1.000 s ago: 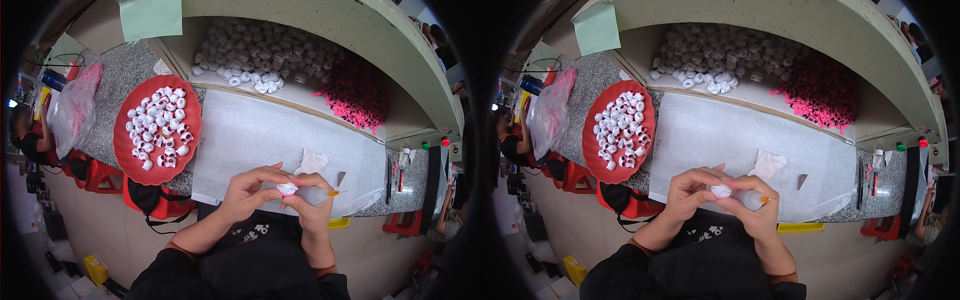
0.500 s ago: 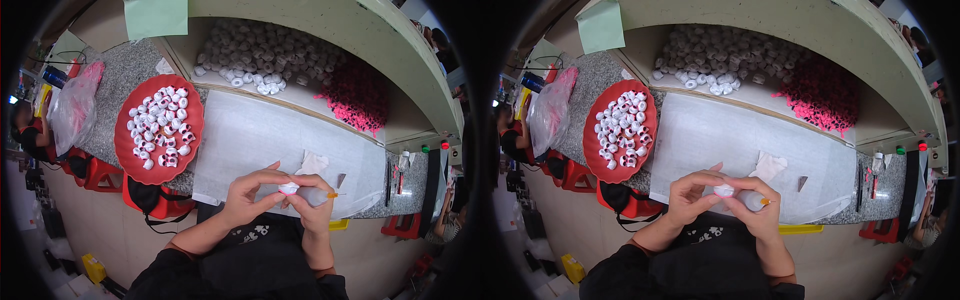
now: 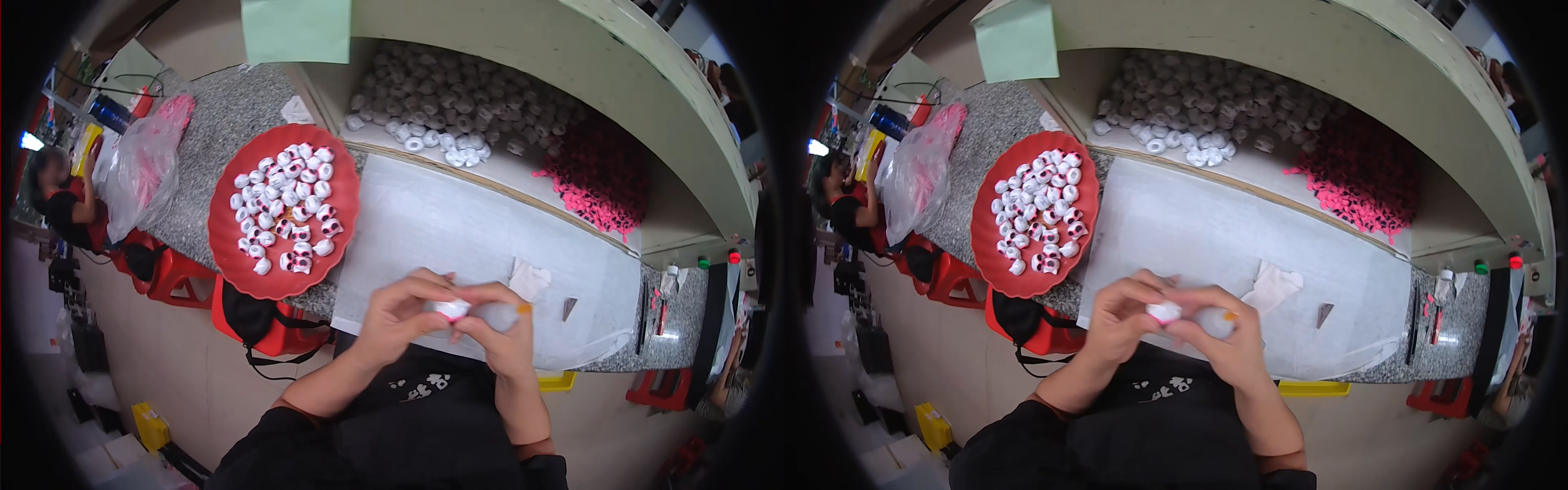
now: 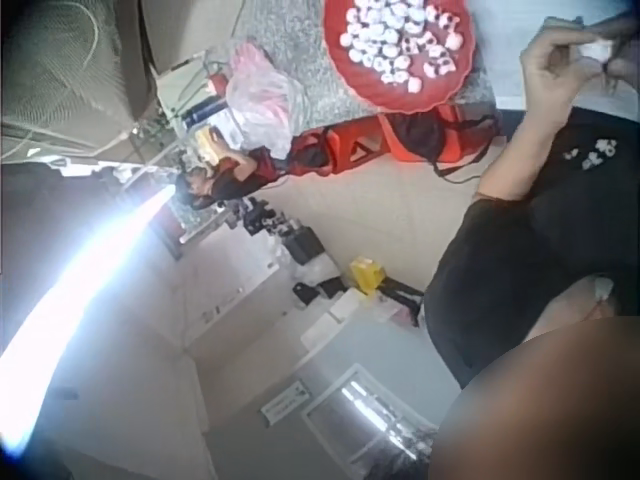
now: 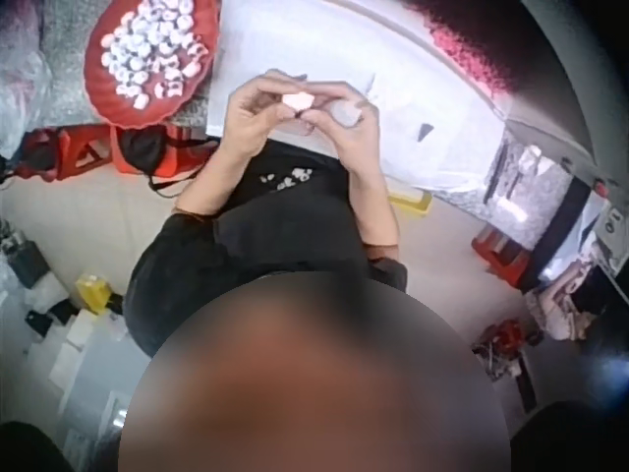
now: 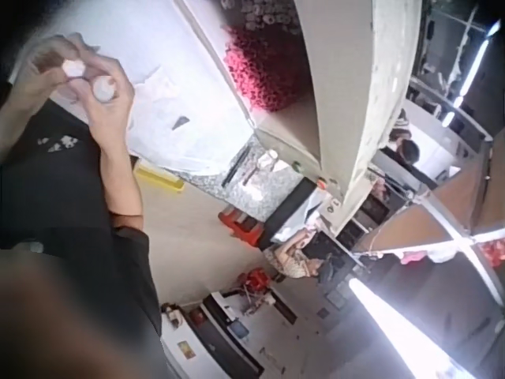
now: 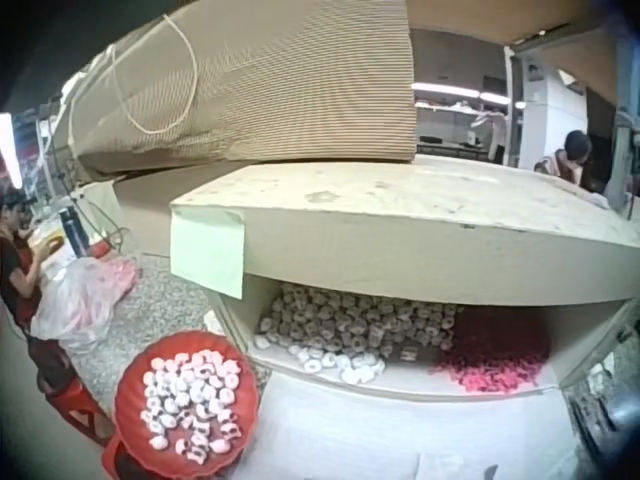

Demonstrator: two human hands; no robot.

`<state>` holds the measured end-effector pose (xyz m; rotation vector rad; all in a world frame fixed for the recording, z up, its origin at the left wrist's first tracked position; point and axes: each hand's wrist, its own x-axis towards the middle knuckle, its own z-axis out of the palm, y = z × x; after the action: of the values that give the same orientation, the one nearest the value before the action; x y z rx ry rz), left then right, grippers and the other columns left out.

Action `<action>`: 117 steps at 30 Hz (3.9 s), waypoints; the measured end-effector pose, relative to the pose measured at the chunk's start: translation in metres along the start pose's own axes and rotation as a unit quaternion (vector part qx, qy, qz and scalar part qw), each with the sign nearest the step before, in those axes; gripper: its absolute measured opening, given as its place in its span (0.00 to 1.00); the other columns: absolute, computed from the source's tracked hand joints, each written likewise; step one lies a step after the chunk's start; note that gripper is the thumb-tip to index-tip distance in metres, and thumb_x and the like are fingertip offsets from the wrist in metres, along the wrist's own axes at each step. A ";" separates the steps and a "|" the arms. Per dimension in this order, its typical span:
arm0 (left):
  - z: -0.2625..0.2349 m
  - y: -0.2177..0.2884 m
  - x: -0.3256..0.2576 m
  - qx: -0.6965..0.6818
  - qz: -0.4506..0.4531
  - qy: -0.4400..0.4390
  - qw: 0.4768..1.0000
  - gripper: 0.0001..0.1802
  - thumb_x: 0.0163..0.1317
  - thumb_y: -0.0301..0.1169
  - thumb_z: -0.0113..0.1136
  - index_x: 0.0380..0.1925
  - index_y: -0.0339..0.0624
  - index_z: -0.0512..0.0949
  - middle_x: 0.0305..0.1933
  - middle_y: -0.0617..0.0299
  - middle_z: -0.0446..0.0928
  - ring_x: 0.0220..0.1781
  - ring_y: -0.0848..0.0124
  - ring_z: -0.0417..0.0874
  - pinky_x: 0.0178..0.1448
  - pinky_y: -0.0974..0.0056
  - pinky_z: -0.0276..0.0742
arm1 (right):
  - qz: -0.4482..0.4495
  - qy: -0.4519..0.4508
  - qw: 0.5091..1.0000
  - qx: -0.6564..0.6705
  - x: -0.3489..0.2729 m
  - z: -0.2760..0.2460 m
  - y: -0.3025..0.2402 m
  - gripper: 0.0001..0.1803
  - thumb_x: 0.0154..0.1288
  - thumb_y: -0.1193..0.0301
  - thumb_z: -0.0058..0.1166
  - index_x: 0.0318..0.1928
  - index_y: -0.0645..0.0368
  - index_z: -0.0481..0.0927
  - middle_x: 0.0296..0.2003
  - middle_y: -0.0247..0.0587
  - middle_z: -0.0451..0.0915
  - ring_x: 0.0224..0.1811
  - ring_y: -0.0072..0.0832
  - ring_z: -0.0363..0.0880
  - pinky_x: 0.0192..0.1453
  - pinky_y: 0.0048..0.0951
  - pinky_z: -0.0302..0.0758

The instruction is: Applying adhesive or slip to small ceramic components for assembly on a workbench.

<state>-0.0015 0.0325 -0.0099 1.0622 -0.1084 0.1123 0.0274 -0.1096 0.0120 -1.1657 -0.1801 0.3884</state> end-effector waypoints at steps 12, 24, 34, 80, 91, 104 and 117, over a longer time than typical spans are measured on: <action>0.028 -0.025 0.157 0.577 0.262 -0.085 0.768 0.11 0.50 0.21 0.47 0.35 0.39 0.74 0.35 0.54 0.74 0.40 0.60 0.74 0.45 0.63 0.68 | -0.062 0.103 0.992 -0.047 -0.010 -0.044 -0.017 0.36 0.44 0.80 0.50 0.56 0.60 0.52 0.35 0.42 0.66 0.22 0.17 0.64 0.19 0.13 0.61; 0.050 -0.037 0.159 0.469 0.091 -0.128 0.869 0.06 0.47 0.24 0.54 0.26 0.34 0.74 0.25 0.54 0.75 0.22 0.68 0.75 0.26 0.67 0.71 | -0.109 0.169 0.978 -0.062 -0.041 -0.063 -0.023 0.20 0.49 0.71 0.46 0.43 0.64 0.58 0.39 0.46 0.61 0.26 0.29 0.70 0.19 0.23 0.72; 0.033 -0.004 0.044 -0.133 -0.217 0.007 0.967 0.12 0.53 0.24 0.51 0.39 0.35 0.69 0.43 0.54 0.70 0.34 0.70 0.76 0.37 0.72 0.73 | -0.193 0.164 0.967 -0.030 -0.036 -0.052 -0.029 0.16 0.50 0.73 0.49 0.39 0.62 0.62 0.38 0.43 0.62 0.35 0.27 0.69 0.28 0.24 0.73; 0.030 -0.017 0.007 -0.124 -0.084 -0.033 0.988 0.18 0.47 0.20 0.57 0.41 0.34 0.66 0.43 0.53 0.69 0.45 0.68 0.73 0.49 0.59 0.72 | -0.437 0.101 0.847 -0.286 -0.043 -0.018 -0.026 0.24 0.41 0.63 0.64 0.32 0.56 0.62 0.28 0.36 0.63 0.22 0.20 0.61 0.20 0.17 0.62; 0.031 -0.016 0.007 -0.118 -0.079 -0.032 0.989 0.18 0.47 0.20 0.57 0.40 0.35 0.66 0.42 0.53 0.68 0.46 0.69 0.71 0.50 0.59 0.71 | -0.421 0.119 0.853 -0.285 -0.046 -0.016 -0.028 0.24 0.42 0.61 0.63 0.32 0.56 0.62 0.28 0.35 0.62 0.22 0.19 0.60 0.20 0.16 0.61; 0.032 -0.015 0.006 -0.025 -0.022 -0.054 0.998 0.17 0.45 0.17 0.56 0.39 0.32 0.69 0.43 0.52 0.67 0.44 0.69 0.70 0.47 0.67 0.66 | -0.442 0.134 0.843 -0.276 -0.042 -0.015 -0.022 0.24 0.39 0.65 0.66 0.32 0.57 0.63 0.28 0.37 0.64 0.22 0.20 0.62 0.21 0.16 0.63; 0.022 -0.016 0.016 -0.001 0.009 -0.033 0.999 0.18 0.44 0.16 0.55 0.39 0.33 0.69 0.43 0.51 0.67 0.45 0.67 0.70 0.49 0.65 0.66 | -0.394 0.118 0.859 -0.305 -0.032 -0.037 -0.033 0.22 0.40 0.67 0.63 0.31 0.58 0.63 0.28 0.39 0.64 0.24 0.21 0.64 0.21 0.18 0.66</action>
<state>0.0158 0.0058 -0.0105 1.0630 -0.1776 0.0932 0.0169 -0.1647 0.0296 -1.6261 -0.5695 -0.5878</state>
